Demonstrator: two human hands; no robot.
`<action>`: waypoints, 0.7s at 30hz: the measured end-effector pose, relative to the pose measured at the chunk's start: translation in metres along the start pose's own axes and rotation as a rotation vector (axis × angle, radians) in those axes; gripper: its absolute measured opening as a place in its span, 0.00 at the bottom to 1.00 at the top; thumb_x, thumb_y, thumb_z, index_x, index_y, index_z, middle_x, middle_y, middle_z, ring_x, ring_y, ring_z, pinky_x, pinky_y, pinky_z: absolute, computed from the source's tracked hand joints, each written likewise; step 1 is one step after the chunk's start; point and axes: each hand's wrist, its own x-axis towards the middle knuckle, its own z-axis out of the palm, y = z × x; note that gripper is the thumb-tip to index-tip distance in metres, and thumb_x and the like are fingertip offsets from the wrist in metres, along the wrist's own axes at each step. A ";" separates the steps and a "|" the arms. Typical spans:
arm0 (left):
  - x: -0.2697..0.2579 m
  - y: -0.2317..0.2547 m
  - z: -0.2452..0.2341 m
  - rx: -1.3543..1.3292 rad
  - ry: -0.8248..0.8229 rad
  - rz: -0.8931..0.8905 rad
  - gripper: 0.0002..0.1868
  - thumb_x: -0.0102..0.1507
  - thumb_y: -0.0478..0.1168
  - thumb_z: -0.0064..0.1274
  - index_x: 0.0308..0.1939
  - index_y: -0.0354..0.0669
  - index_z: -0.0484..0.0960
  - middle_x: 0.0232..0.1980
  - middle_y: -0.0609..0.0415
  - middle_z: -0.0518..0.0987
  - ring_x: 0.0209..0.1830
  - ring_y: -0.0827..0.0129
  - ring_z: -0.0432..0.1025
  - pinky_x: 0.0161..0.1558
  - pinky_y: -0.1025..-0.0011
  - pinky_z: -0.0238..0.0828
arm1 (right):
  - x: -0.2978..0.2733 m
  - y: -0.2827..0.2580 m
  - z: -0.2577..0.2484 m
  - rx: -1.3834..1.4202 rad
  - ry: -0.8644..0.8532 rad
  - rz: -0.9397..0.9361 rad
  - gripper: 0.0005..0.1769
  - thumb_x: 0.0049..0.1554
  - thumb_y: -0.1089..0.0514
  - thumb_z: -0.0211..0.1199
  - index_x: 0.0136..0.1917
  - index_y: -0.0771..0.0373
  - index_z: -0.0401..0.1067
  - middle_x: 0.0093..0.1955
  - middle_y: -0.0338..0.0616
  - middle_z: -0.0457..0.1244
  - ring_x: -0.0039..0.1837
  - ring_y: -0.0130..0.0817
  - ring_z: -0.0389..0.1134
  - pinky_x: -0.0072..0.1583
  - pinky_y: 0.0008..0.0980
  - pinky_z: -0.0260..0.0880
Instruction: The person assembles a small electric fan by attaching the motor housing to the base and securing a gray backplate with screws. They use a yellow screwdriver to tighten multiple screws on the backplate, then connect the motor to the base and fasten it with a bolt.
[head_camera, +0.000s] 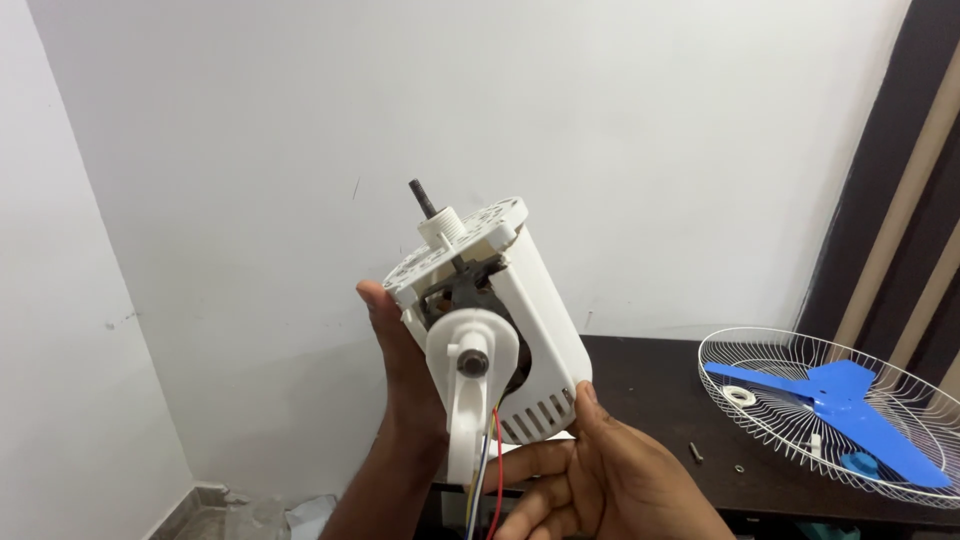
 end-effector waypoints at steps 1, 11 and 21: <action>-0.001 0.000 0.001 0.005 0.002 0.009 0.44 0.61 0.68 0.43 0.61 0.29 0.72 0.52 0.45 0.80 0.50 0.64 0.75 0.46 0.62 0.78 | 0.000 0.000 -0.001 0.008 -0.005 0.005 0.44 0.62 0.34 0.32 0.73 0.76 0.49 0.47 0.69 0.67 0.39 0.50 0.77 0.38 0.37 0.81; 0.013 0.008 -0.003 -0.045 0.097 0.177 0.33 0.60 0.59 0.50 0.55 0.32 0.76 0.47 0.47 0.81 0.46 0.65 0.77 0.43 0.64 0.77 | -0.007 -0.001 -0.004 -0.290 0.083 -0.022 0.33 0.63 0.43 0.36 0.73 0.68 0.50 0.47 0.69 0.71 0.42 0.45 0.77 0.42 0.37 0.80; -0.045 0.042 0.010 0.458 -0.086 0.018 0.23 0.59 0.49 0.56 0.50 0.35 0.80 0.42 0.49 0.83 0.42 0.66 0.79 0.40 0.65 0.77 | 0.009 0.021 -0.008 -0.804 0.273 -0.321 0.28 0.65 0.41 0.54 0.65 0.65 0.65 0.46 0.53 0.73 0.46 0.36 0.79 0.47 0.36 0.81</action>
